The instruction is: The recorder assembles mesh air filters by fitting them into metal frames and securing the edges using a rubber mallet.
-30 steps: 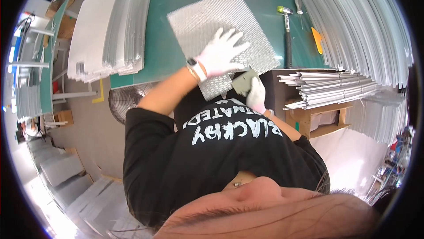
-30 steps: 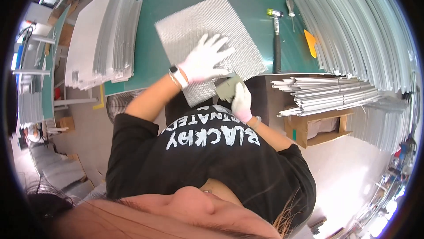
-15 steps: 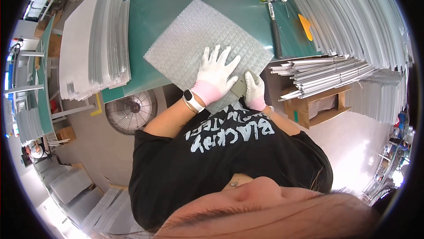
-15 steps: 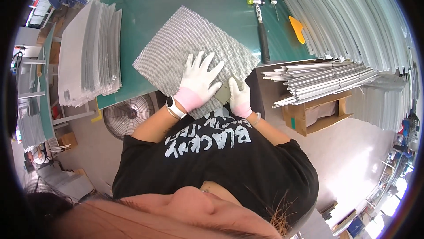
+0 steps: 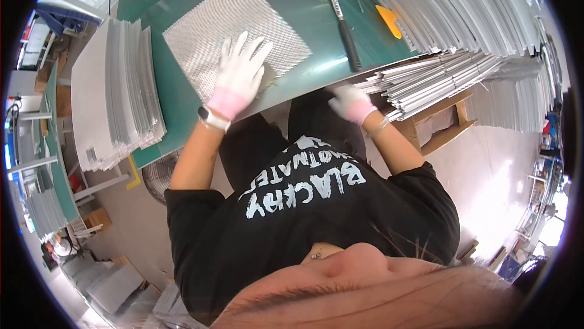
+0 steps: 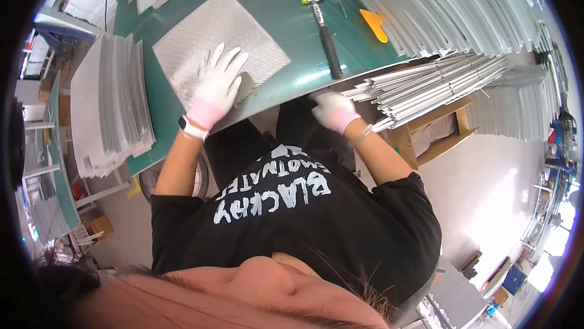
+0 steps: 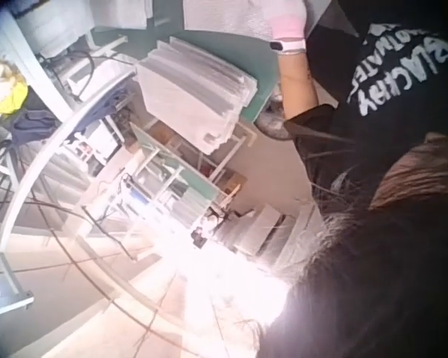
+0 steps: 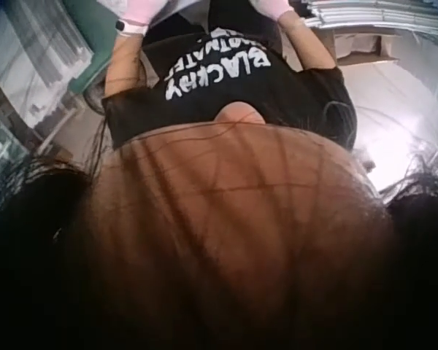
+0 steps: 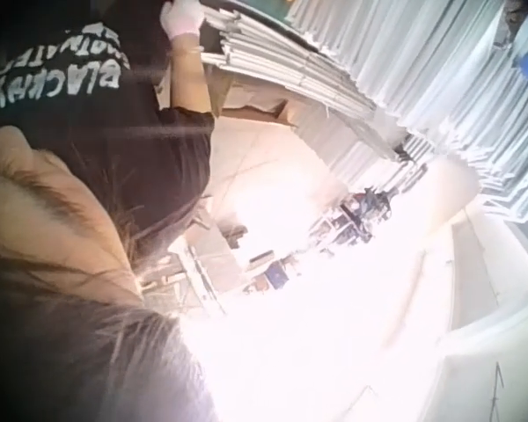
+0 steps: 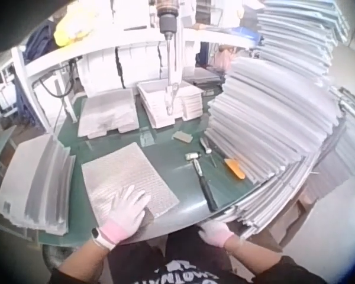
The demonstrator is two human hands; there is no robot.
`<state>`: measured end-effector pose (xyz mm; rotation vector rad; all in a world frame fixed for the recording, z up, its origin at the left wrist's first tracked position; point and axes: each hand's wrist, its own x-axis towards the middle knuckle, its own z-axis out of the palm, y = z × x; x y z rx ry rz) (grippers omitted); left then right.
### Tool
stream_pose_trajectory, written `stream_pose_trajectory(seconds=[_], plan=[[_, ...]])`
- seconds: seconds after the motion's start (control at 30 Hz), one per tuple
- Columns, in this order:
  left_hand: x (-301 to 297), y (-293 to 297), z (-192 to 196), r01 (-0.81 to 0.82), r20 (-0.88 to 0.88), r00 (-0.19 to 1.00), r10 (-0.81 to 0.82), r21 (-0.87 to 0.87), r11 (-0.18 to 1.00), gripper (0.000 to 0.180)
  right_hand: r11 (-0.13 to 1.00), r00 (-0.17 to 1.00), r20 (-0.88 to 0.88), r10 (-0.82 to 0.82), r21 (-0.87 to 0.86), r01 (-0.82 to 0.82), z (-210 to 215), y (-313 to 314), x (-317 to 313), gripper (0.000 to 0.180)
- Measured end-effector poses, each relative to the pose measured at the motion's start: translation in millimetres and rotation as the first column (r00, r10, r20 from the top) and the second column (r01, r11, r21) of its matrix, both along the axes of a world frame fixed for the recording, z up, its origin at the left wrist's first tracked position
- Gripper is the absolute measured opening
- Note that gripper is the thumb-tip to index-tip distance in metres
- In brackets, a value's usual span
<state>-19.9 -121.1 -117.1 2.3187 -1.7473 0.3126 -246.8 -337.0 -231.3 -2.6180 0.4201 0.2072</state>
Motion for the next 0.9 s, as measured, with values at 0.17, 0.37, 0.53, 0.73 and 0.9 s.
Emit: stream_pose_trajectory(seconds=[0.17,0.37,0.53,0.73,0.9], plan=[[-76.6,14.5,-23.3,0.354,-0.491,0.725,-0.484,-0.337,0.872,0.034,0.946,0.969,-0.192,-0.153,-0.313,0.087,-46.4,-67.2,-32.3,0.036],[-121.1,42.5,-171.9,0.124,-0.993,0.008,0.121,0.121,0.985,0.034,0.966,0.983,-0.039,0.182,-0.180,-0.186,6.2,-25.8,-15.0,0.022],[-134.5,2.8,-180.4,-0.042,-1.000,0.003,0.031,0.030,0.999,0.042,0.936,0.904,0.245,0.351,-0.091,-0.339,6.4,48.7,14.9,0.013],[-148.9,16.3,-199.9,-0.232,-0.921,0.304,-0.242,-0.318,0.919,0.042,0.854,0.747,0.435,0.503,-0.117,-0.507,52.0,144.7,60.1,0.026],[-94.3,84.8,-146.5,-0.591,-0.791,-0.311,-0.527,-0.274,0.759,0.046,0.632,0.417,0.802,0.428,0.063,-0.772,58.7,134.9,38.2,0.026]])
